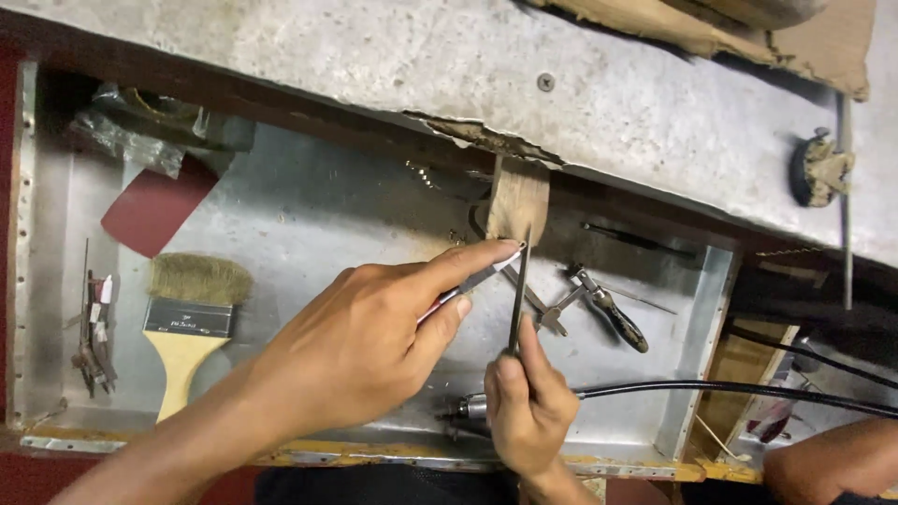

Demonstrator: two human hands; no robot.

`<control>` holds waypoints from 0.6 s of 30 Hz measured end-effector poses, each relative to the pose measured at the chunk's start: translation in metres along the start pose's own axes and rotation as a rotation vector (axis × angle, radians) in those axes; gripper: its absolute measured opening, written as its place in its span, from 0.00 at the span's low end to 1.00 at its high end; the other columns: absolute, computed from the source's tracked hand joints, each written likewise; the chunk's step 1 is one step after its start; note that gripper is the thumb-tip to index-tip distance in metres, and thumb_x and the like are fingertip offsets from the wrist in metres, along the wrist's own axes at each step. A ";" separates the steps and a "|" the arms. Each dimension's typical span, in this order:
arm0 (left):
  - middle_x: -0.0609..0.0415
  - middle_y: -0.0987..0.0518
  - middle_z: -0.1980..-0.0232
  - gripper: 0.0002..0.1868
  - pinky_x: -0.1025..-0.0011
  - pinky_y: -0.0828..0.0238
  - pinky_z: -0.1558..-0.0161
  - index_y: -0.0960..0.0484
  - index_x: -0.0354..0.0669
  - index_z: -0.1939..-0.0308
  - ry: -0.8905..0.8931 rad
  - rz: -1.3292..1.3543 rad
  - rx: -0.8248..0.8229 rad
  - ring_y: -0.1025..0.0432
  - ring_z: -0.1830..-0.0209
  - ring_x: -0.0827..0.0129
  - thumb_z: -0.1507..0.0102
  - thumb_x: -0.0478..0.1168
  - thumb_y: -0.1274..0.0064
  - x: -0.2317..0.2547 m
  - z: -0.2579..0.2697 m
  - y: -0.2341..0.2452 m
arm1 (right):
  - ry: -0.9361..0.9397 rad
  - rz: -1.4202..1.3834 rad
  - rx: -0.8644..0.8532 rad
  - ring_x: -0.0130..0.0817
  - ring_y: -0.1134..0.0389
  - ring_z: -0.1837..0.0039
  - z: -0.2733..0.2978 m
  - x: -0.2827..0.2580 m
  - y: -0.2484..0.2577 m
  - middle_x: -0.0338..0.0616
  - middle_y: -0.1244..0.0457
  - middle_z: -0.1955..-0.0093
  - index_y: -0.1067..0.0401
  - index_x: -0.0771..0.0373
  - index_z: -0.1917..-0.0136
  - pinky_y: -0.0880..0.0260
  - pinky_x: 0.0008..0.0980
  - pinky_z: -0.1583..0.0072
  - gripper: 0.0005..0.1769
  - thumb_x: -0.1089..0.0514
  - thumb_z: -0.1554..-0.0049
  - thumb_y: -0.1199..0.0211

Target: Filing a small metal component held in pliers at a jewelry workbench to smooth the edges.

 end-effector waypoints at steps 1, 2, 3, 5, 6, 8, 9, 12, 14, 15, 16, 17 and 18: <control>0.55 0.33 0.89 0.31 0.61 0.42 0.80 0.32 0.61 0.23 0.008 0.003 -0.007 0.40 0.91 0.62 0.33 0.43 0.60 -0.001 0.000 0.001 | -0.011 0.000 0.001 0.25 0.51 0.74 -0.008 0.000 0.001 0.39 0.50 0.76 0.40 0.68 0.25 0.46 0.24 0.70 0.26 0.65 0.35 0.47; 0.56 0.34 0.90 0.31 0.61 0.43 0.81 0.32 0.60 0.23 -0.005 -0.006 -0.002 0.42 0.92 0.64 0.33 0.43 0.60 0.000 -0.001 0.002 | 0.050 0.100 -0.016 0.24 0.47 0.73 -0.016 -0.005 0.000 0.38 0.46 0.74 0.40 0.68 0.25 0.43 0.24 0.68 0.25 0.64 0.35 0.46; 0.57 0.36 0.92 0.30 0.62 0.45 0.83 0.32 0.59 0.24 -0.024 -0.017 0.002 0.44 0.93 0.65 0.32 0.43 0.60 0.002 -0.002 0.003 | 0.114 0.202 -0.028 0.22 0.44 0.71 -0.024 -0.010 0.001 0.37 0.42 0.72 0.39 0.68 0.26 0.40 0.24 0.67 0.24 0.64 0.35 0.46; 0.55 0.35 0.91 0.30 0.61 0.44 0.82 0.32 0.62 0.24 0.015 -0.021 -0.020 0.43 0.92 0.63 0.32 0.44 0.60 0.002 -0.001 0.000 | 0.069 0.035 -0.085 0.24 0.47 0.70 -0.034 -0.006 0.004 0.37 0.46 0.71 0.40 0.69 0.25 0.41 0.25 0.66 0.25 0.66 0.34 0.46; 0.54 0.34 0.90 0.31 0.60 0.44 0.80 0.31 0.66 0.24 0.052 -0.026 -0.033 0.42 0.91 0.62 0.32 0.44 0.60 0.002 -0.001 0.001 | 0.032 -0.133 -0.146 0.26 0.50 0.69 -0.041 -0.005 0.002 0.36 0.50 0.70 0.42 0.69 0.24 0.43 0.26 0.66 0.25 0.68 0.33 0.47; 0.55 0.35 0.91 0.31 0.61 0.45 0.81 0.32 0.66 0.23 0.044 -0.019 -0.035 0.44 0.91 0.63 0.32 0.44 0.59 0.003 -0.002 0.003 | 0.094 -0.079 -0.162 0.26 0.48 0.72 -0.029 -0.003 0.011 0.37 0.48 0.73 0.42 0.68 0.24 0.43 0.25 0.68 0.25 0.67 0.34 0.47; 0.56 0.36 0.91 0.31 0.62 0.46 0.83 0.32 0.65 0.23 0.055 -0.004 -0.049 0.46 0.92 0.65 0.32 0.44 0.59 0.001 0.000 0.001 | 0.132 -0.027 -0.180 0.26 0.46 0.75 -0.019 -0.001 0.014 0.38 0.46 0.75 0.41 0.68 0.25 0.43 0.24 0.71 0.25 0.66 0.34 0.47; 0.58 0.36 0.91 0.31 0.62 0.48 0.86 0.34 0.65 0.22 0.053 -0.021 -0.061 0.45 0.93 0.69 0.32 0.44 0.59 0.000 -0.002 -0.001 | 0.119 0.139 -0.181 0.24 0.40 0.74 -0.039 -0.009 0.012 0.40 0.39 0.72 0.38 0.74 0.29 0.37 0.23 0.71 0.23 0.61 0.34 0.46; 0.58 0.36 0.91 0.31 0.63 0.47 0.86 0.34 0.61 0.23 0.015 -0.022 -0.026 0.45 0.93 0.69 0.32 0.43 0.58 0.000 0.001 -0.006 | 0.096 0.089 -0.168 0.25 0.40 0.72 -0.039 -0.006 0.012 0.40 0.39 0.71 0.38 0.72 0.28 0.36 0.23 0.69 0.23 0.61 0.34 0.45; 0.58 0.35 0.90 0.30 0.64 0.46 0.86 0.33 0.57 0.23 -0.032 -0.026 0.025 0.44 0.93 0.69 0.32 0.42 0.58 0.003 0.000 -0.003 | 0.090 0.038 -0.162 0.25 0.41 0.71 -0.046 -0.005 0.010 0.40 0.40 0.70 0.38 0.71 0.27 0.35 0.22 0.67 0.24 0.62 0.34 0.44; 0.58 0.35 0.90 0.30 0.64 0.46 0.86 0.33 0.57 0.23 -0.041 -0.033 0.032 0.44 0.93 0.69 0.32 0.42 0.58 0.005 0.000 -0.003 | 0.103 0.037 -0.160 0.25 0.41 0.71 -0.038 -0.004 0.008 0.40 0.40 0.70 0.38 0.71 0.27 0.35 0.22 0.67 0.24 0.62 0.34 0.44; 0.56 0.23 0.79 0.30 0.62 0.41 0.81 0.33 0.59 0.24 -0.039 -0.032 0.050 0.39 0.91 0.63 0.32 0.42 0.57 0.004 0.001 -0.003 | 0.111 -0.004 -0.145 0.24 0.42 0.74 -0.027 -0.002 0.008 0.38 0.41 0.73 0.39 0.68 0.26 0.38 0.22 0.70 0.23 0.62 0.33 0.45; 0.54 0.12 0.67 0.30 0.59 0.37 0.77 0.33 0.61 0.25 -0.036 -0.031 0.068 0.34 0.88 0.57 0.33 0.42 0.57 0.002 0.002 -0.005 | 0.119 -0.045 -0.131 0.23 0.44 0.76 -0.016 0.002 0.008 0.37 0.42 0.76 0.40 0.66 0.25 0.40 0.22 0.74 0.23 0.63 0.33 0.46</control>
Point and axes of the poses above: each hand's wrist, its own z-axis away from the middle knuckle, its own y-axis out of the back of the hand, x = y × z, the point moved 8 cm from there along -z, towards the middle knuckle
